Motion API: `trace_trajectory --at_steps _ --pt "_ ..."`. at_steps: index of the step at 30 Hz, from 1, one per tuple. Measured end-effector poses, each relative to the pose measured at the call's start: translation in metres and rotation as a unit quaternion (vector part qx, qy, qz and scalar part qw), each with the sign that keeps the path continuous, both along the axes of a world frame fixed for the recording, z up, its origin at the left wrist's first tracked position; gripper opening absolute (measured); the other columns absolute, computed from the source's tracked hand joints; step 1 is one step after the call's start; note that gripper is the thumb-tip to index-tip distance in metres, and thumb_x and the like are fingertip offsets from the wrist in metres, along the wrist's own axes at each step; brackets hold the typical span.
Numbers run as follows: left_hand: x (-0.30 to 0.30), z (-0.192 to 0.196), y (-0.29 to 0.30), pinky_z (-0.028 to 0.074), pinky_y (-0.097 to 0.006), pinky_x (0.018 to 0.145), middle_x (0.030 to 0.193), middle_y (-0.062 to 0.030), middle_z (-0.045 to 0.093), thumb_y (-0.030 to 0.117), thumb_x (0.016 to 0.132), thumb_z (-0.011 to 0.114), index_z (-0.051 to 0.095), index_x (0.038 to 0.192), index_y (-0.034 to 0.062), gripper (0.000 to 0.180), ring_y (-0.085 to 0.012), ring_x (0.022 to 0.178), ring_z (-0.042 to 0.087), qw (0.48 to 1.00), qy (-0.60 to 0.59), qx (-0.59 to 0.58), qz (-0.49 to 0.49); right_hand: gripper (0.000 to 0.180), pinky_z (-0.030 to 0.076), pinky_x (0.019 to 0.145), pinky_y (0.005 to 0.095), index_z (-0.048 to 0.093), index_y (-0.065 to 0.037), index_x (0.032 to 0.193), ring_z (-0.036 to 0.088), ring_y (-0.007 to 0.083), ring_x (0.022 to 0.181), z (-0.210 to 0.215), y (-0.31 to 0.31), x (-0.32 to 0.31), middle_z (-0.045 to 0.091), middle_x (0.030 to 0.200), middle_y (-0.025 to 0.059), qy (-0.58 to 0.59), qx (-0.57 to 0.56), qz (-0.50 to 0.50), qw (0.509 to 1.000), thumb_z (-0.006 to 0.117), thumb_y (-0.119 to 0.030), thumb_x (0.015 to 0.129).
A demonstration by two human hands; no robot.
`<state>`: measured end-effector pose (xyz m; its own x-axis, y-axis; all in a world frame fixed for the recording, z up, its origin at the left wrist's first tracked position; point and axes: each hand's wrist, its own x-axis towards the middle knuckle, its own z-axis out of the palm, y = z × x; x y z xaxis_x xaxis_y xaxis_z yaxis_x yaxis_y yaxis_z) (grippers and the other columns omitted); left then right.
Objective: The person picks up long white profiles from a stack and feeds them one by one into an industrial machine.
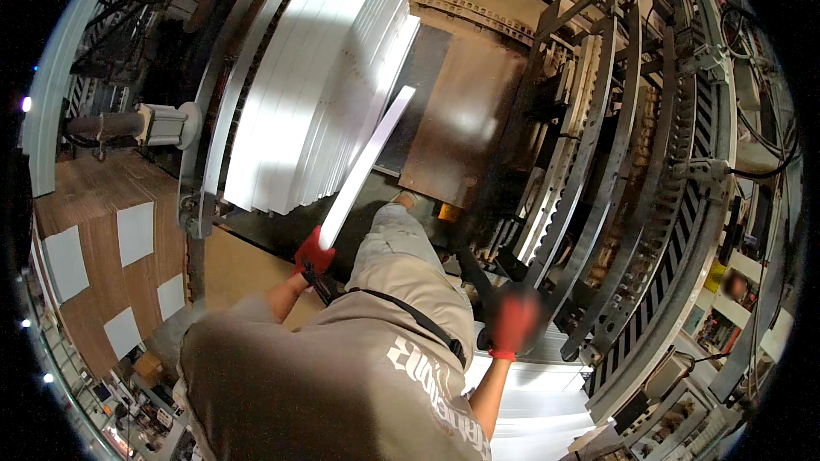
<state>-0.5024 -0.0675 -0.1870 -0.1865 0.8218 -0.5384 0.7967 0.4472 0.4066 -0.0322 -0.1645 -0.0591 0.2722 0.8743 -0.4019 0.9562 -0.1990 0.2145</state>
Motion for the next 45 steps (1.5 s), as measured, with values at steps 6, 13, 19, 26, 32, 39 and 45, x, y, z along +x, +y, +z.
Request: trace_trajectory --at_steps 6,13,19,26,32,39,45 --pt "0.068 -0.019 0.090 0.050 -0.050 0.080 0.105 -0.0186 0.066 0.025 0.076 0.064 0.052 0.117 0.0135 0.044 -0.0426 0.098 0.061 0.998 -0.046 0.029 0.041 0.057 0.031 0.112 0.0369 0.038 -0.006 0.144 0.041 0.0247 0.133 -0.055 -0.052 0.038 0.044 0.144 0.0123 0.085 0.110 -0.097 0.986 0.058 -0.028 0.095" --pt "0.112 -0.068 0.174 0.050 -0.049 0.084 0.107 -0.0208 0.064 0.024 0.077 0.063 0.047 0.124 0.0134 0.051 -0.0415 0.102 0.061 0.995 -0.036 0.041 0.084 0.055 0.033 0.111 0.0383 0.042 -0.006 0.141 0.044 0.0257 0.131 -0.035 -0.043 0.020 0.047 0.141 0.0120 0.114 0.106 -0.117 0.981 0.061 -0.025 0.093" --pt "0.119 -0.100 0.201 0.049 -0.047 0.088 0.113 -0.0189 0.062 0.024 0.075 0.065 0.045 0.125 0.0136 0.055 -0.0384 0.105 0.061 0.995 0.011 0.038 0.088 0.035 0.038 0.105 0.0430 0.058 -0.011 0.123 0.051 0.0290 0.120 -0.024 -0.030 0.015 0.057 0.125 0.0108 -0.025 0.028 0.063 0.997 0.059 -0.018 0.088" --pt "0.126 -0.136 0.194 0.042 -0.047 0.089 0.133 -0.0145 0.047 0.025 0.082 0.059 0.046 0.125 0.0138 0.046 -0.0329 0.119 0.049 0.940 0.288 -0.070 0.168 0.026 0.041 0.100 0.0452 0.062 -0.012 0.112 0.054 0.0292 0.113 -0.039 -0.043 0.018 0.060 0.117 0.0114 -0.001 0.114 0.063 0.991 0.057 -0.016 0.087" --pt "0.180 -0.125 0.173 0.043 -0.050 0.091 0.122 -0.0152 0.047 0.027 0.076 0.063 0.046 0.124 0.0129 0.053 -0.0374 0.115 0.049 0.984 0.153 -0.014 -0.095 0.025 0.047 0.088 0.0391 0.063 -0.009 0.113 0.061 0.0297 0.101 0.006 0.002 -0.014 0.065 0.104 0.0123 0.069 0.145 -0.151 0.976 0.058 -0.018 0.089" --pt "0.341 -0.038 0.225 0.038 -0.041 0.102 0.121 -0.0197 0.056 0.024 0.094 0.049 0.053 0.121 -0.0043 0.040 -0.0296 0.113 0.053 0.861 -0.439 0.110 -0.233 0.040 0.052 0.075 0.0389 0.066 -0.008 0.109 0.066 0.0297 0.089 0.045 0.010 -0.014 0.068 0.102 0.0116 0.207 0.392 -0.392 0.806 0.069 -0.038 0.083" --pt "0.440 0.101 0.187 0.035 -0.040 0.106 0.140 -0.0159 0.042 0.030 0.099 0.052 0.029 0.142 -0.0011 0.058 -0.0254 0.120 0.045 0.787 -0.595 0.055 -0.156 0.026 0.049 0.066 0.0414 0.062 -0.009 0.101 0.063 0.0328 0.078 0.060 -0.034 -0.021 0.064 0.085 0.0107 0.117 0.577 -0.331 0.737 0.069 -0.025 0.081"
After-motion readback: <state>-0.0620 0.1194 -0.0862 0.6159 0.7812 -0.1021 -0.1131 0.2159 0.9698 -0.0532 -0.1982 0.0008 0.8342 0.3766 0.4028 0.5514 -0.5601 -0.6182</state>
